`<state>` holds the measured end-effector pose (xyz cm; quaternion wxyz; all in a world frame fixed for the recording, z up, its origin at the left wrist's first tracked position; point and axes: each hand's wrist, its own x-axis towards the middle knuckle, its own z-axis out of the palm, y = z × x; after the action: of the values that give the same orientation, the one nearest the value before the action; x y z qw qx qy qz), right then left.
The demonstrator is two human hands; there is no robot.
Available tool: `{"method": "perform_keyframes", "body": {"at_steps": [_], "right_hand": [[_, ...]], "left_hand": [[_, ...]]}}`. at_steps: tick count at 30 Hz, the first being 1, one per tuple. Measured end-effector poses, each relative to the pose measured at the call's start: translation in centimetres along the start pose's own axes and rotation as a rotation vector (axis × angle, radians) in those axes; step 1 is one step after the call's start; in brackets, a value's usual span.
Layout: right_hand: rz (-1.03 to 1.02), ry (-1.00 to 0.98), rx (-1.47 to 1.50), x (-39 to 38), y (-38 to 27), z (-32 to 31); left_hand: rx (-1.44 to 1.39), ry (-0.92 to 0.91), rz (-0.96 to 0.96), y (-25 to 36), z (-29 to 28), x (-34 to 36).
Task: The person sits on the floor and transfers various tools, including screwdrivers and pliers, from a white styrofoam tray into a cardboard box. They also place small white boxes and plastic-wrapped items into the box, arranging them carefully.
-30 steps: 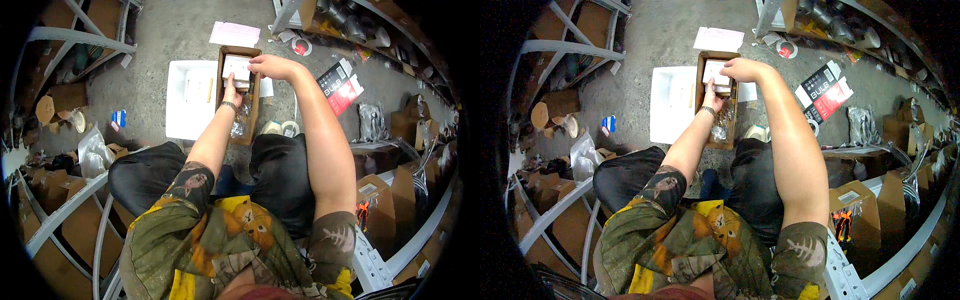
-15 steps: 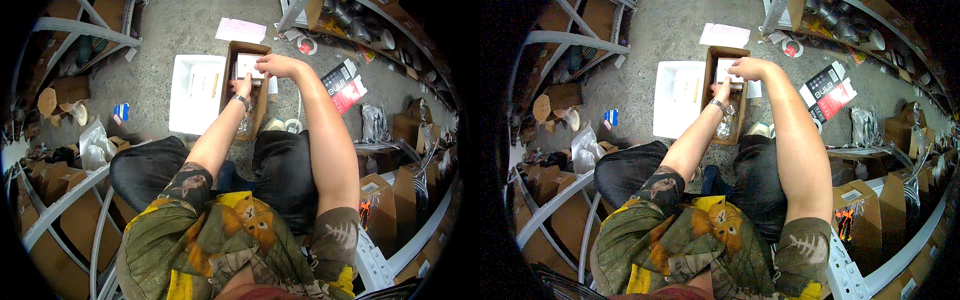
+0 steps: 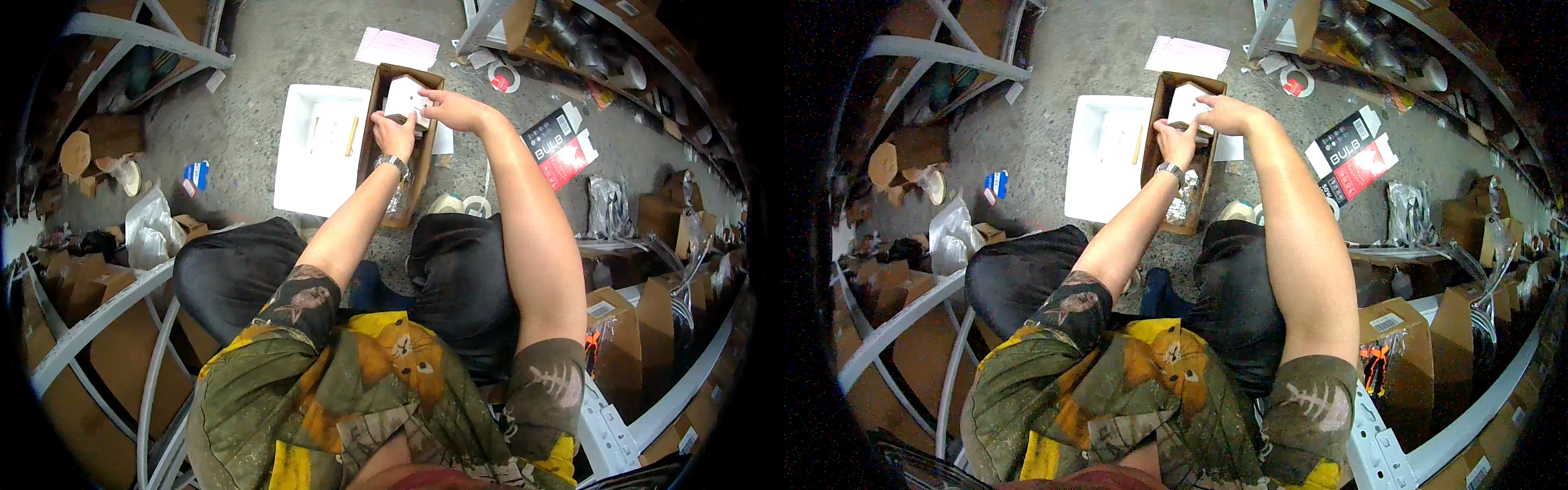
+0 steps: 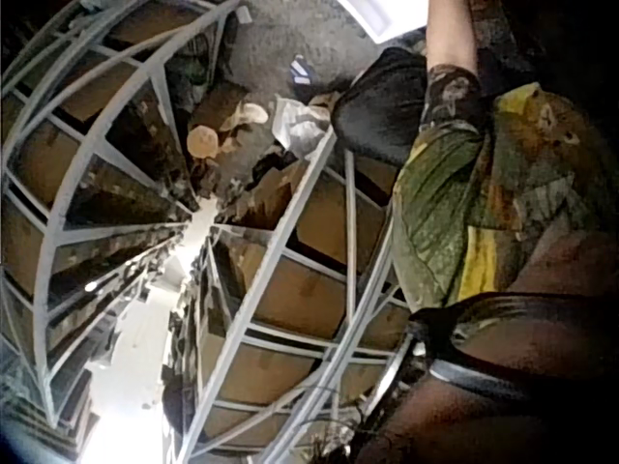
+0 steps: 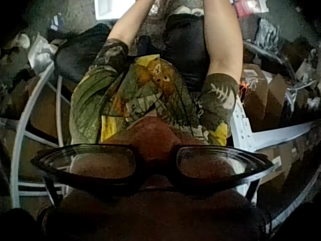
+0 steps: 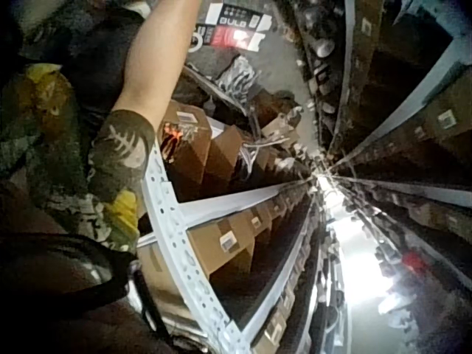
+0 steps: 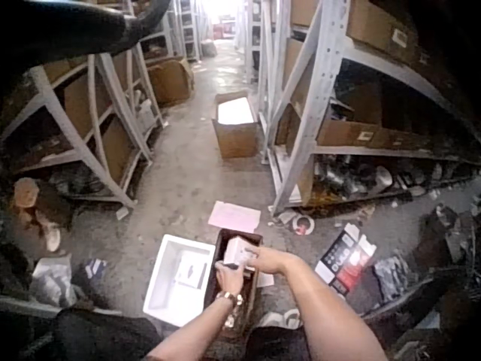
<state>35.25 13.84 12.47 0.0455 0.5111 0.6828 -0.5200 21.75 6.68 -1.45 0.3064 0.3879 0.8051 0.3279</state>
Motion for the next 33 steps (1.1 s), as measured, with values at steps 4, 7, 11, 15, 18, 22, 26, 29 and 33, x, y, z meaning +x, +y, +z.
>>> {"method": "perform_keyframes", "body": {"at_steps": [4,7,11,15,18,22,26,29,33], "right_hand": [[-0.091,0.211,-0.352,0.8,1.1,0.8],[-0.085,0.303,-0.559,-0.2,-0.7,0.8],[-0.283,0.292,-0.573,1.1,-2.7,-1.2],[-0.656,0.400,-0.781,1.8,-1.9,0.2],[-0.703,0.360,-0.976,1.5,-0.6,2.0],[-0.621,0.335,-1.007,1.4,2.9,3.2],[-0.479,0.261,-0.952,3.0,6.5,4.1],[-0.541,0.319,-0.985,2.6,7.1,3.8],[-0.540,0.289,-0.984,3.4,7.0,4.1]], "left_hand": [[-0.118,-0.050,0.098,2.2,-2.8,-0.6],[-0.194,-0.096,0.246,3.0,-6.7,0.1],[-0.214,-0.313,0.322,4.4,-13.8,2.6],[-0.212,-0.382,0.327,2.8,-19.5,7.0],[-0.116,-0.423,0.257,-0.2,-23.3,9.4],[0.491,-0.747,0.293,-3.6,-25.9,9.6],[0.721,-0.991,0.459,-10.5,-24.6,9.9],[0.600,-1.008,0.461,-10.7,-23.3,10.5],[0.549,-1.058,0.435,-5.6,-21.5,13.7]]}}
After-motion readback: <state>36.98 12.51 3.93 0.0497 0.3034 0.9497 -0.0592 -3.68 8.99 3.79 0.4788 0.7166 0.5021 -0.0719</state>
